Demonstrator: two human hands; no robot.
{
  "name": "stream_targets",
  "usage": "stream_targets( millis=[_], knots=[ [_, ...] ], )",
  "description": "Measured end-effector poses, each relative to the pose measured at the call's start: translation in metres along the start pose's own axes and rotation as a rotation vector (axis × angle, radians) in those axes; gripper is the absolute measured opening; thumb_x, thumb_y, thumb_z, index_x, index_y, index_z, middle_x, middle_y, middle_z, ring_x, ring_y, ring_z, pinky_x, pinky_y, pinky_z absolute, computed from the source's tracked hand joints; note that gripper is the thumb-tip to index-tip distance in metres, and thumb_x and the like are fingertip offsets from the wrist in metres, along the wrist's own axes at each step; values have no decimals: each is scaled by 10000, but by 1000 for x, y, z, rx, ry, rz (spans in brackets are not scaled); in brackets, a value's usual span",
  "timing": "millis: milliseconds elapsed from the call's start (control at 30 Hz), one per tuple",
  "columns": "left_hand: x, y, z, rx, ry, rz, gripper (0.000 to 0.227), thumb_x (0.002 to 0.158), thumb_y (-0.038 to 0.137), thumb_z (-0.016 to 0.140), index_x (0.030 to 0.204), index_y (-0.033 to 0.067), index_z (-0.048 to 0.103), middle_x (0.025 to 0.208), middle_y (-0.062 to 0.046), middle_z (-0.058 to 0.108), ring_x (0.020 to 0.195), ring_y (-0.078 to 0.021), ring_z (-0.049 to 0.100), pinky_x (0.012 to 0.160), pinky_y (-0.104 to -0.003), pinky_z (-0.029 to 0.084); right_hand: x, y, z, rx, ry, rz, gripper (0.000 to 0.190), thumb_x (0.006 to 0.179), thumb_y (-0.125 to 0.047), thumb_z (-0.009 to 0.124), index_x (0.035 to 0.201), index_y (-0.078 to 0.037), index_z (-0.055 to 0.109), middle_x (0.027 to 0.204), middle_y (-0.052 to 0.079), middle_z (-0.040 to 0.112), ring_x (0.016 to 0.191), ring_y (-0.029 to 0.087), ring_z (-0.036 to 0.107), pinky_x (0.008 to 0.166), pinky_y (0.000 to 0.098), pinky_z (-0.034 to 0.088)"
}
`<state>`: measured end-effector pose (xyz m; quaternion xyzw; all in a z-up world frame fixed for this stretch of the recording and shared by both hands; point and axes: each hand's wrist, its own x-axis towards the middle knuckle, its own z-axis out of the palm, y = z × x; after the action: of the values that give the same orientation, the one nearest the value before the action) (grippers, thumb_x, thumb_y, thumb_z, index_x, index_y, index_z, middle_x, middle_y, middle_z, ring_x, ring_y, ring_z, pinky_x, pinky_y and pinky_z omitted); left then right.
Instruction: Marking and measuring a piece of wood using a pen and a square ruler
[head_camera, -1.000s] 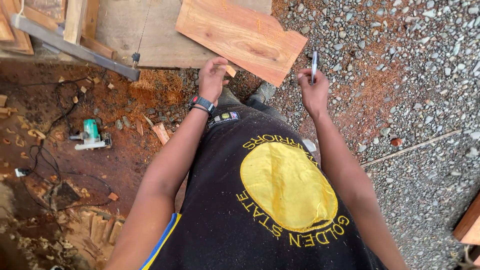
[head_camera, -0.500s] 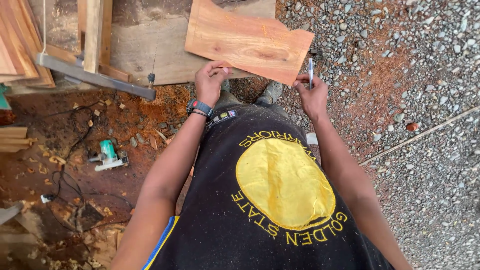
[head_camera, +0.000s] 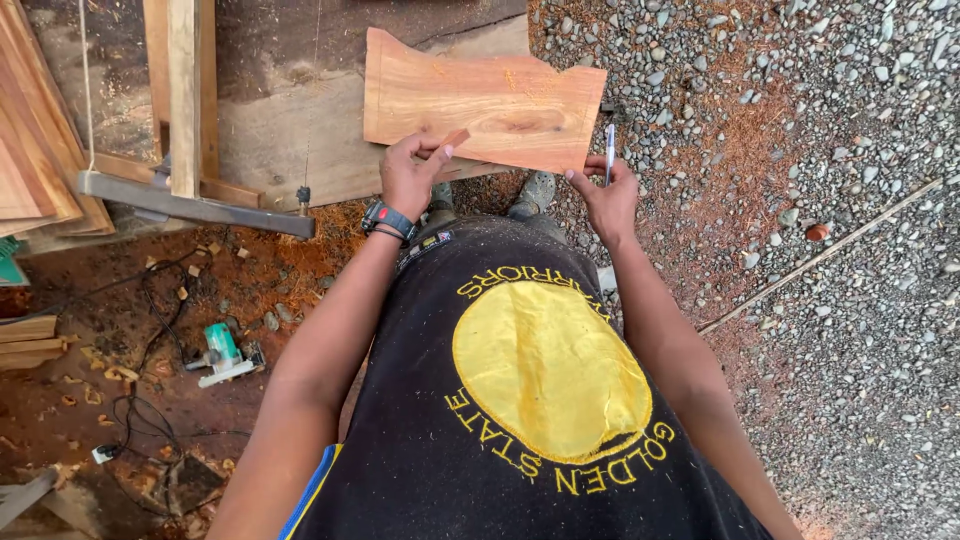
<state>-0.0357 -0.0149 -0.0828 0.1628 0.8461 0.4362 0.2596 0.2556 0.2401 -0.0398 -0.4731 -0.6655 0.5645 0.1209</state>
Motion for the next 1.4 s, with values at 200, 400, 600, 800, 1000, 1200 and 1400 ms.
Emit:
stream_targets(
  millis=[200,400,600,800,1000,1200,1400],
  knots=[
    [-9,9,-20,89,-12,-27,176,1065,375,988,1212,278,985,908,15,921,790,-249,865,707,-421,672,10,9,-1,-9,14,10,304,1098,-222,1029,1312,-44,907,1160,145,884,1044,215,785,846,338,633],
    [-17,42,-9,90,-79,46,147,1109,289,927,1228,222,983,957,-38,937,885,-299,898,771,-432,695,24,7,-4,-51,11,-58,186,1193,-154,913,1356,-68,942,1232,188,887,1149,279,797,998,437,603],
    [-5,73,14,142,-176,274,112,1119,249,932,1195,180,976,990,-61,943,1057,-375,911,1020,-524,687,3,-22,-14,-137,22,-79,172,1224,-114,829,1352,-48,923,1216,194,851,1093,288,750,988,447,602],
    [11,62,34,168,-162,520,163,1114,255,878,1073,126,969,1066,-82,929,1015,-309,829,912,-517,618,8,-19,-24,-151,49,56,127,1184,-144,837,1292,-143,904,1303,92,878,1064,228,827,933,410,753],
    [27,41,54,257,-154,316,55,1083,248,955,1138,253,963,1104,14,973,1025,-195,882,1065,-656,550,9,-16,-15,-62,-39,61,191,1218,-312,840,1262,-135,899,1061,-11,764,858,134,603,841,351,592],
    [19,42,44,150,-145,477,90,1093,189,895,1114,151,974,1045,-37,959,931,-219,878,821,-451,720,25,-4,-7,34,-22,7,137,1165,-205,867,1248,-104,908,1240,76,897,1120,229,865,1067,393,770],
    [15,41,59,202,-130,443,26,1058,207,969,1075,188,966,1044,-43,936,936,-197,848,816,-400,724,29,5,-8,-10,-20,3,157,1168,-242,876,1252,-115,914,1217,64,915,1116,226,872,1065,434,760]
  ],
)
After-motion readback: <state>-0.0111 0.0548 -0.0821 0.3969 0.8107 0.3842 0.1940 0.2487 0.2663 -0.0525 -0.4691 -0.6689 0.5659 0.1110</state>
